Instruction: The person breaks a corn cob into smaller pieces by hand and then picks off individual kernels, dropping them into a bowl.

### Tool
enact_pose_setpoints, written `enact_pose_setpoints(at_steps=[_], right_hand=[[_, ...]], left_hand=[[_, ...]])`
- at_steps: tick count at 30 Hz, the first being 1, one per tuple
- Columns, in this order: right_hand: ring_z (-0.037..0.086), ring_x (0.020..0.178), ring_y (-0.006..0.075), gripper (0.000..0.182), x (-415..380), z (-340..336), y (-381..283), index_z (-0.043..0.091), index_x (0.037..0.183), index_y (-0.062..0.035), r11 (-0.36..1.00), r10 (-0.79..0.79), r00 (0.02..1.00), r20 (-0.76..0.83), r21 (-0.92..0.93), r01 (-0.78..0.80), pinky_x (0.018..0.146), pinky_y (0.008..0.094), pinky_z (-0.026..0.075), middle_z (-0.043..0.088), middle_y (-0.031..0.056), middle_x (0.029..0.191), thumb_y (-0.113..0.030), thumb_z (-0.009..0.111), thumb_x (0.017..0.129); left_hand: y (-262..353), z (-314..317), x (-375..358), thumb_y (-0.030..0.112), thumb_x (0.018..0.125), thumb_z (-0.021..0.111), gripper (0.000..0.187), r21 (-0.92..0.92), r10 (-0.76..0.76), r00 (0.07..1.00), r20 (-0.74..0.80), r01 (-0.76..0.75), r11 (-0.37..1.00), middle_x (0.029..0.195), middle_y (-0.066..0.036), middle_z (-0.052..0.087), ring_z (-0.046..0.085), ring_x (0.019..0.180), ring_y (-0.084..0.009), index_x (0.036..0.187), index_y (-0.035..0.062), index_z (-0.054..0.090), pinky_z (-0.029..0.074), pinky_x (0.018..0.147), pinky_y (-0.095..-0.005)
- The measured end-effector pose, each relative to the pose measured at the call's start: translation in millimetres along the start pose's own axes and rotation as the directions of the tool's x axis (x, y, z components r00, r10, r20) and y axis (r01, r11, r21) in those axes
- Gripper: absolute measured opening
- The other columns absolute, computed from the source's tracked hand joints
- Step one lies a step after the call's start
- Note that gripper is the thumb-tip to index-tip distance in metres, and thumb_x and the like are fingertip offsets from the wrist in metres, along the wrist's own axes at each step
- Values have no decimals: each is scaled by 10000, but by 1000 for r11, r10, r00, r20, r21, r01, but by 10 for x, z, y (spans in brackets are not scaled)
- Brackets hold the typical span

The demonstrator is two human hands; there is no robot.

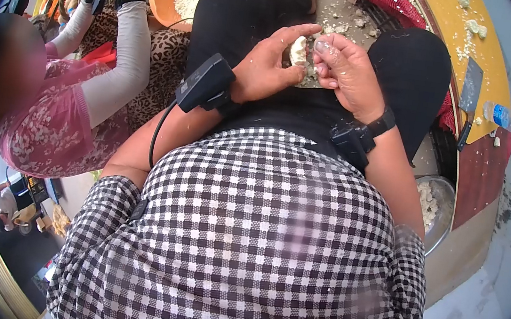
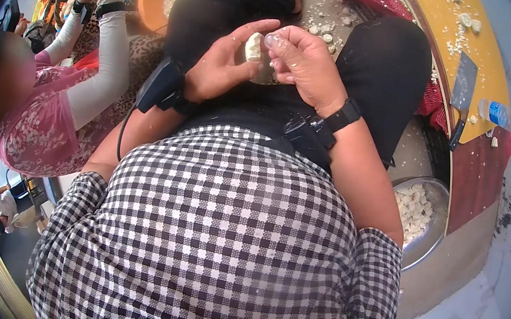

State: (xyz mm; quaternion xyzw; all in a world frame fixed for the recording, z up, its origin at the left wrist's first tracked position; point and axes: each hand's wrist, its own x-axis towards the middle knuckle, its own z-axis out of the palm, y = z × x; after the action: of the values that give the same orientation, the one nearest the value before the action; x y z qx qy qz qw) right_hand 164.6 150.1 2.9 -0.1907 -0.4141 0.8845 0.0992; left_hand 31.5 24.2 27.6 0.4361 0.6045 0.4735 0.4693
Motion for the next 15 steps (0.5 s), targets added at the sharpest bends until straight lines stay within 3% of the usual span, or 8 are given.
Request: enact_pose_setpoints(at_steps=[2, 5, 8, 10, 15], right_hand=[[449, 567, 21, 166, 8, 12, 1, 573, 867, -32, 996, -35, 999, 4, -80, 35, 446, 148, 350, 503, -25, 692, -191, 619, 871], [466, 570, 22, 168, -11, 35, -7, 584, 881, -20, 977, -68, 998, 4, -204, 68, 457, 152, 371, 523, -17, 701, -183, 625, 868], [481, 576, 28, 173, -20, 32, -24, 593, 900, -9, 974, -61, 998, -28, -220, 54, 466, 158, 393, 543, -7, 718, -177, 622, 869], [489, 581, 32, 176, -9, -1, -12, 599, 914, -5, 988, -42, 999, -19, -148, 38, 473, 158, 405, 552, -3, 720, -175, 617, 872], [506, 592, 36, 138, -13, -9, -20, 610, 914, -13, 967, -92, 992, -83, -244, 69, 495, 164, 433, 566, 5, 725, -146, 595, 882]], left_hand=[[-17, 12, 12, 55, 794, 628, 625, 292, 113, 993, -19, -103, 951, 1126, -95, 518, 516, 1031, -142, 1353, 41, 349, 433, 889, -297], [145, 43, 13, 57, 780, 671, 587, 456, 80, 996, -28, -59, 888, 1093, -112, 548, 536, 1012, -142, 1297, 24, 395, 445, 888, -286], [123, 64, 19, 30, 741, 713, 516, 217, -55, 986, -155, 88, 972, 1042, -94, 580, 565, 970, -137, 1188, 5, 456, 472, 850, -270], [59, 32, 12, 18, 731, 725, 464, 178, -61, 985, -164, 90, 980, 1017, -81, 593, 580, 940, -128, 1121, -1, 474, 487, 819, -258], [45, 21, 34, 23, 739, 727, 416, 109, -104, 980, -169, 124, 986, 991, -72, 600, 590, 900, -106, 1079, -16, 490, 502, 786, -248]])
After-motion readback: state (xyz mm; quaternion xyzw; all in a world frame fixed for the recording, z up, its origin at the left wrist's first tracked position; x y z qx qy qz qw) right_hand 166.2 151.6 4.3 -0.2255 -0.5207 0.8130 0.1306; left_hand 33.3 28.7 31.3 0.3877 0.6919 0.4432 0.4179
